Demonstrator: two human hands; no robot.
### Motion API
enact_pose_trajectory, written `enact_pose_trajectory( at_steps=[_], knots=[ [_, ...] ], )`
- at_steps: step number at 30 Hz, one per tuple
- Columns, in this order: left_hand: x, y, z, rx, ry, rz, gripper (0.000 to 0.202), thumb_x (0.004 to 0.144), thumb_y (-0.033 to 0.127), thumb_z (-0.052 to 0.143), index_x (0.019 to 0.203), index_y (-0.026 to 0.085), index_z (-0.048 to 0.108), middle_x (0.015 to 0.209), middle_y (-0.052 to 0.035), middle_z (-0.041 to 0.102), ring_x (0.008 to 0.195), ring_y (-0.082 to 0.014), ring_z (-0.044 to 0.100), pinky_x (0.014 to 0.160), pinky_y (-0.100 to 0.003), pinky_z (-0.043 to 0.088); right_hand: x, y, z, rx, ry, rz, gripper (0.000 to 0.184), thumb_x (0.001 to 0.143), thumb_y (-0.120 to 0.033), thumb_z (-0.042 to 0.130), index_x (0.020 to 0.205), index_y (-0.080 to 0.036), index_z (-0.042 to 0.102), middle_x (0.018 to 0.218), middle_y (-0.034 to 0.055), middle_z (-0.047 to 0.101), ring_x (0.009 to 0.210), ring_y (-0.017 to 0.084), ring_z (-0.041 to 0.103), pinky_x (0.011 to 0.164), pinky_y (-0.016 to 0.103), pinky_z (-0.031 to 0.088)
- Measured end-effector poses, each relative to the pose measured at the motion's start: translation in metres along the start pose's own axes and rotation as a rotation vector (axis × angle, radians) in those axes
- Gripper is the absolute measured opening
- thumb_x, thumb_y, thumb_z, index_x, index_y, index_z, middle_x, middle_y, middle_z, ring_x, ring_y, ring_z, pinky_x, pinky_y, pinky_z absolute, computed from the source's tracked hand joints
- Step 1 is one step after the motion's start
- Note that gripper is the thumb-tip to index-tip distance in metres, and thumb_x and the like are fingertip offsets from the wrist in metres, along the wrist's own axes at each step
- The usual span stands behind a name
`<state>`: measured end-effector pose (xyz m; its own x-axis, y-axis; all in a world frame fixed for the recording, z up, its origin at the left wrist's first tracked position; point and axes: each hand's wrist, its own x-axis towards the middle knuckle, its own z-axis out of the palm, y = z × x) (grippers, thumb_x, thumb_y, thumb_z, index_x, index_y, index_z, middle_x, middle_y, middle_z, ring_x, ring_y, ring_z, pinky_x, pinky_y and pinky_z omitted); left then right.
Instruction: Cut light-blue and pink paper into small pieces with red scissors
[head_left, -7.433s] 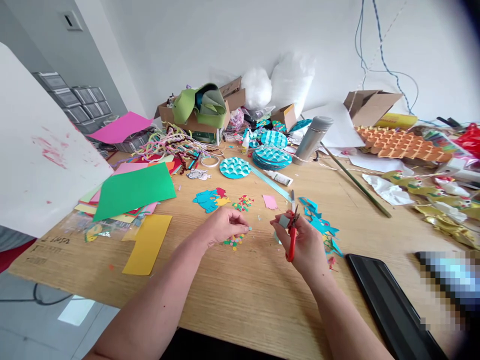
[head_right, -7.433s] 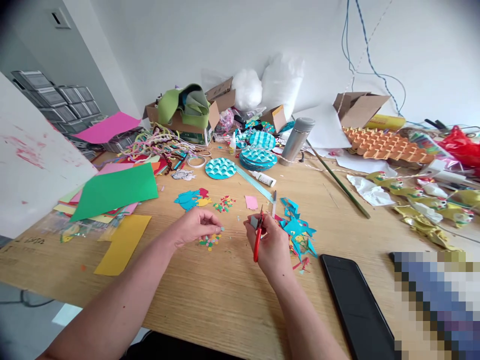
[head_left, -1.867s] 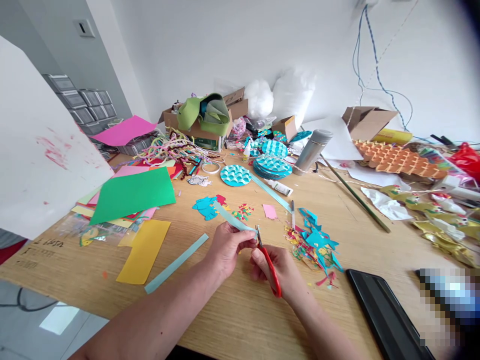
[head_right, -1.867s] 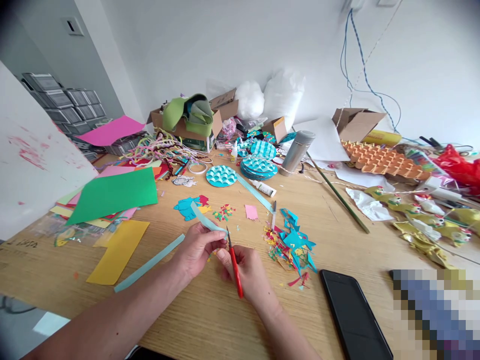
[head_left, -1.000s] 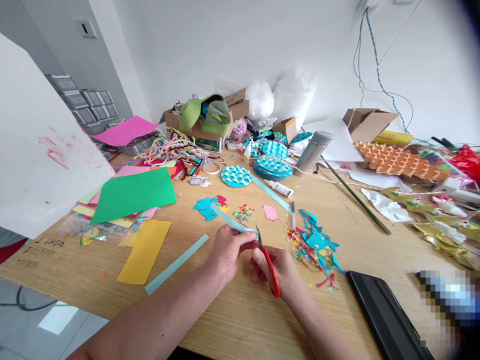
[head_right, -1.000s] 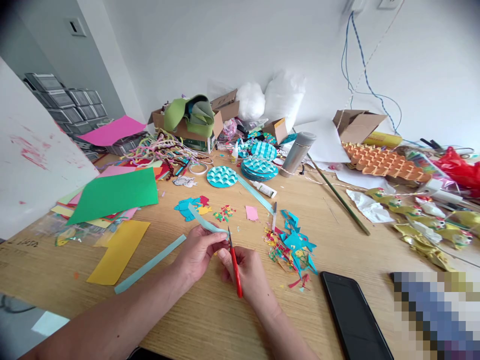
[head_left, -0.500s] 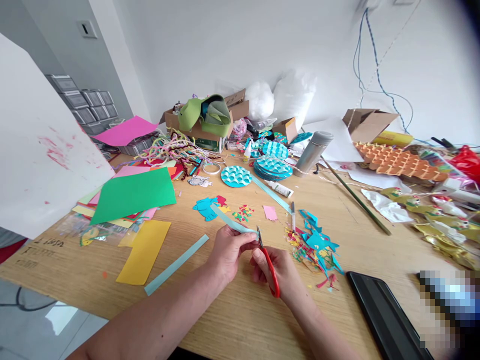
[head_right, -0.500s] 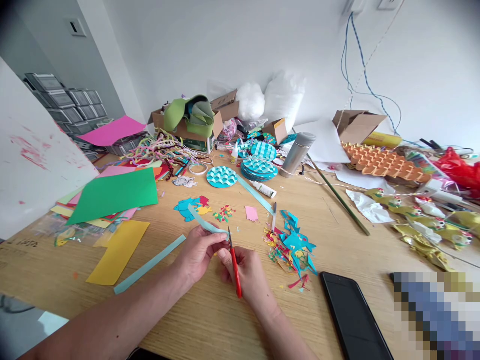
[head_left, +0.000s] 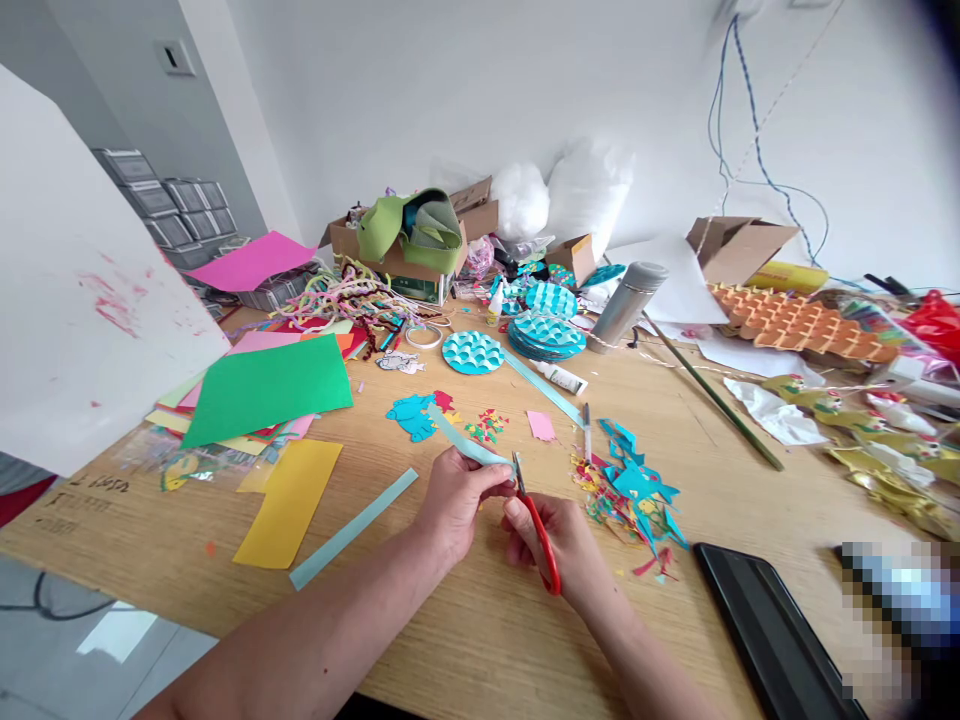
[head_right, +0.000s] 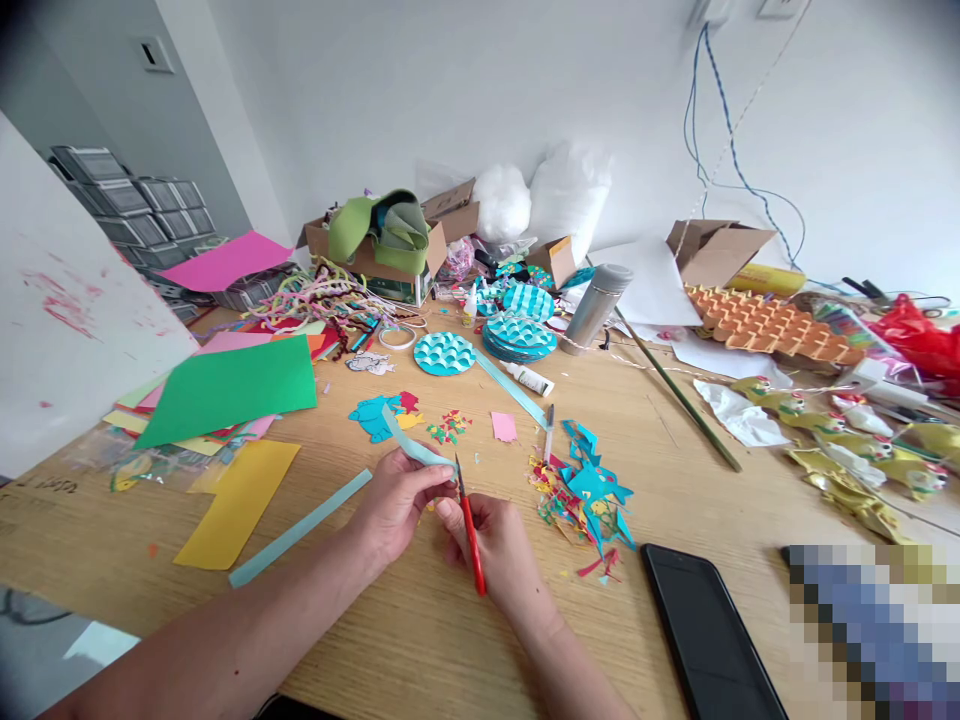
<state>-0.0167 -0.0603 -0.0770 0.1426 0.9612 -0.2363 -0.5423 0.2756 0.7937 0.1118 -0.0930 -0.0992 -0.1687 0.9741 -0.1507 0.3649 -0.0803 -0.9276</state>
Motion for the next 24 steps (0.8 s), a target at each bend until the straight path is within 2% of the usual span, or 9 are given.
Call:
enact_pose_trajectory(
  at_steps=[16, 24],
  knots=[
    [0.0006, 0.0017, 0.0003, 0.043, -0.021, 0.027, 0.016, 0.059, 0.015, 0.071, 0.069, 0.013, 0.059, 0.064, -0.0013, 0.063, 0.058, -0.0115, 0.058, 0.059, -0.025, 0.048, -0.0005, -0.0016, -0.0019, -0.016, -0.012, 0.01, 0.06, 0.079, -0.072, 0.045, 0.059, -0.017, 0.054, 0.046, 0.0055, 0.06, 0.039, 0.012, 0.049, 0.041, 0.022, 0.037],
    [0.0016, 0.0036, -0.0002, 0.12, -0.017, 0.039, 0.017, 0.059, 0.015, 0.071, 0.069, 0.014, 0.057, 0.063, -0.0002, 0.063, 0.057, -0.0114, 0.059, 0.054, -0.022, 0.045, -0.0027, -0.0046, -0.0036, -0.005, -0.035, 0.021, 0.061, 0.077, -0.073, 0.046, 0.059, -0.016, 0.054, 0.047, 0.0057, 0.059, 0.041, 0.012, 0.049, 0.042, 0.023, 0.038]
  ],
)
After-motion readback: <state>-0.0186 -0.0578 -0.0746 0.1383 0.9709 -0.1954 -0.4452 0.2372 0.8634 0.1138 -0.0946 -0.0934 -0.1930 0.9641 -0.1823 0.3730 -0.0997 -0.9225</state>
